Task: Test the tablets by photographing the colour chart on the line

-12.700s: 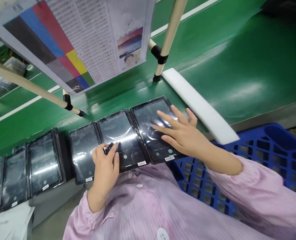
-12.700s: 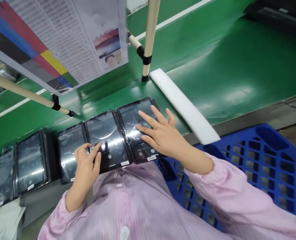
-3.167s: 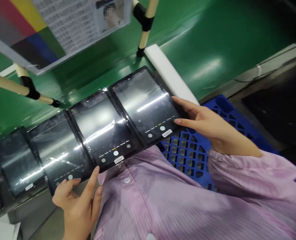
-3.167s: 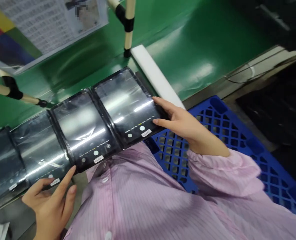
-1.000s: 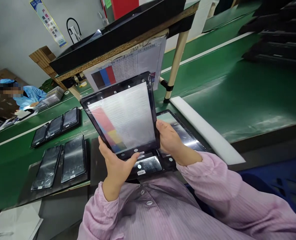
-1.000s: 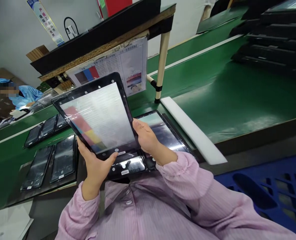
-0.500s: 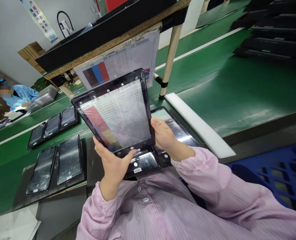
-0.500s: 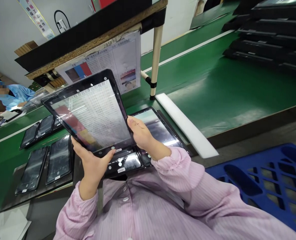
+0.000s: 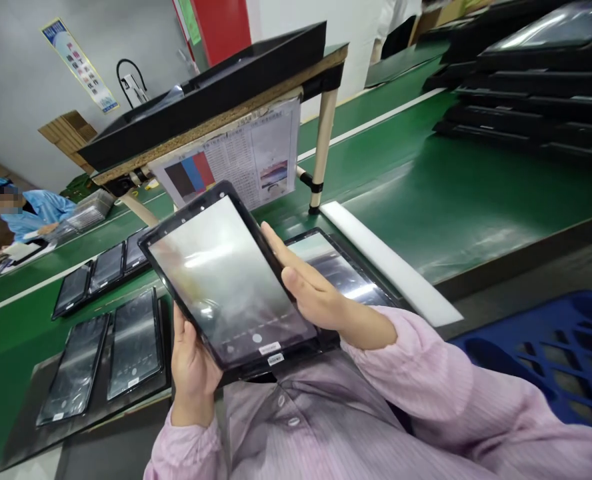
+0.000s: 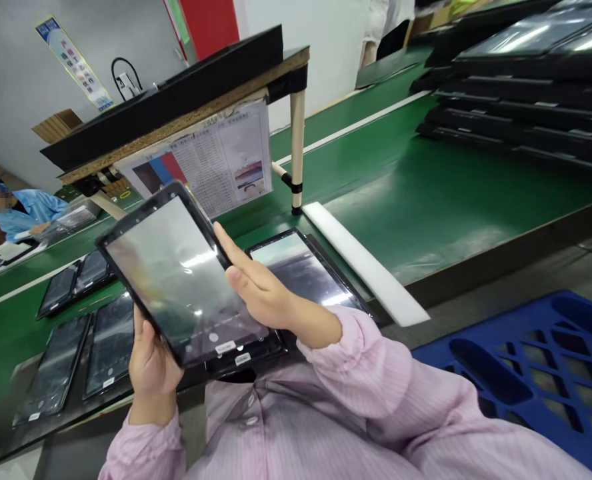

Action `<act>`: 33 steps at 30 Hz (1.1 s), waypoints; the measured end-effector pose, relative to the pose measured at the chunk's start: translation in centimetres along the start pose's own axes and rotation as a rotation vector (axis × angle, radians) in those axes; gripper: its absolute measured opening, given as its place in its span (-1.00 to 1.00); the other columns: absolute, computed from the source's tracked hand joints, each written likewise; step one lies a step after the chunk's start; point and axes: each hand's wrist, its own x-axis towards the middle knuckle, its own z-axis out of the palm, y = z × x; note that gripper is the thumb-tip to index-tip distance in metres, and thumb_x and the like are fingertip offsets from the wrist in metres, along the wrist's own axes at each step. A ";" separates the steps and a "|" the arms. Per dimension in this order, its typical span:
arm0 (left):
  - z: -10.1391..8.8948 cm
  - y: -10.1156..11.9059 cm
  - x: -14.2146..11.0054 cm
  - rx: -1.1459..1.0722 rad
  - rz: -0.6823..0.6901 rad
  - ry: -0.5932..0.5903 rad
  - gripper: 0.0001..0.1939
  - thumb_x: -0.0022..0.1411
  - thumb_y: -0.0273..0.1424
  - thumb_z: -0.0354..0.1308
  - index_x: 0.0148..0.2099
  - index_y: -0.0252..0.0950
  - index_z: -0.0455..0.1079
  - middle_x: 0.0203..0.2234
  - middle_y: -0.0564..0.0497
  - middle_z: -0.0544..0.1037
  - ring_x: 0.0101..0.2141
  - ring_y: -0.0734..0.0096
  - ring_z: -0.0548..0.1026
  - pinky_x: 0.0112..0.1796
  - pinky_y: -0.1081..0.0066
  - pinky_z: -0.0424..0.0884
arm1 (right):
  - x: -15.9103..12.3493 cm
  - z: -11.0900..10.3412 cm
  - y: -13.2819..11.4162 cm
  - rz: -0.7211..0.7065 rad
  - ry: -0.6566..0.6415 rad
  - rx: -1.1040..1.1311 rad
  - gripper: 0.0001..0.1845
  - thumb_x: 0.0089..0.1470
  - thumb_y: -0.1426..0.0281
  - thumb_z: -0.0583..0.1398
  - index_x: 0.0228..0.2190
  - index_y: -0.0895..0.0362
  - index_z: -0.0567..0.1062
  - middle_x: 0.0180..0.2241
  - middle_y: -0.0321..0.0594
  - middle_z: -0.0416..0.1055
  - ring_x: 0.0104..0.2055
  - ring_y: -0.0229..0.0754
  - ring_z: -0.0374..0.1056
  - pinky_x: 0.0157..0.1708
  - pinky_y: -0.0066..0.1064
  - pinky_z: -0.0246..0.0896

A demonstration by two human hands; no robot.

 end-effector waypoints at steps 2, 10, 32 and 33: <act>-0.5 0.0 -0.3 -0.032 -0.017 0.009 -0.53 0.27 -0.18 0.22 0.21 0.23 0.35 0.18 0.19 0.47 0.11 0.37 0.47 0.01 0.35 0.47 | 0.9 0.0 -1.0 -0.041 -0.083 -0.114 -0.23 0.35 -0.02 -0.11 0.41 0.06 -0.14 0.42 -0.33 -0.20 0.46 -0.12 -0.22 0.45 -0.16 -0.28; -2.0 -0.4 -1.4 -0.041 -0.031 0.015 -0.51 0.24 -0.14 0.24 0.22 0.22 0.35 0.23 0.15 0.43 0.21 0.27 0.38 0.09 0.29 0.43 | 3.2 1.0 -1.4 -0.179 -0.141 -0.278 -0.24 0.37 0.06 -0.08 0.42 0.06 -0.21 0.42 -0.29 -0.23 0.45 -0.18 -0.17 0.42 -0.26 -0.20; -13.9 2.4 1.8 0.452 -0.284 0.334 -0.57 0.27 -0.26 0.21 0.17 -0.17 0.45 0.08 -0.14 0.55 0.10 0.20 0.49 0.14 0.15 0.34 | 5.1 -1.1 6.4 0.439 -0.289 -0.980 -0.33 0.29 0.10 -0.06 0.15 0.31 0.46 0.24 0.09 0.27 0.33 0.15 0.13 0.32 0.04 -0.02; -14.2 2.2 2.0 0.503 -0.252 0.330 -0.61 0.27 -0.24 0.20 0.13 -0.17 0.49 0.08 -0.14 0.55 0.13 0.18 0.46 0.17 0.11 0.29 | 5.6 -1.3 6.8 0.465 -0.314 -1.051 -0.34 0.29 0.11 -0.06 0.15 0.29 0.46 0.24 0.07 0.26 0.33 0.17 0.12 0.30 0.09 -0.01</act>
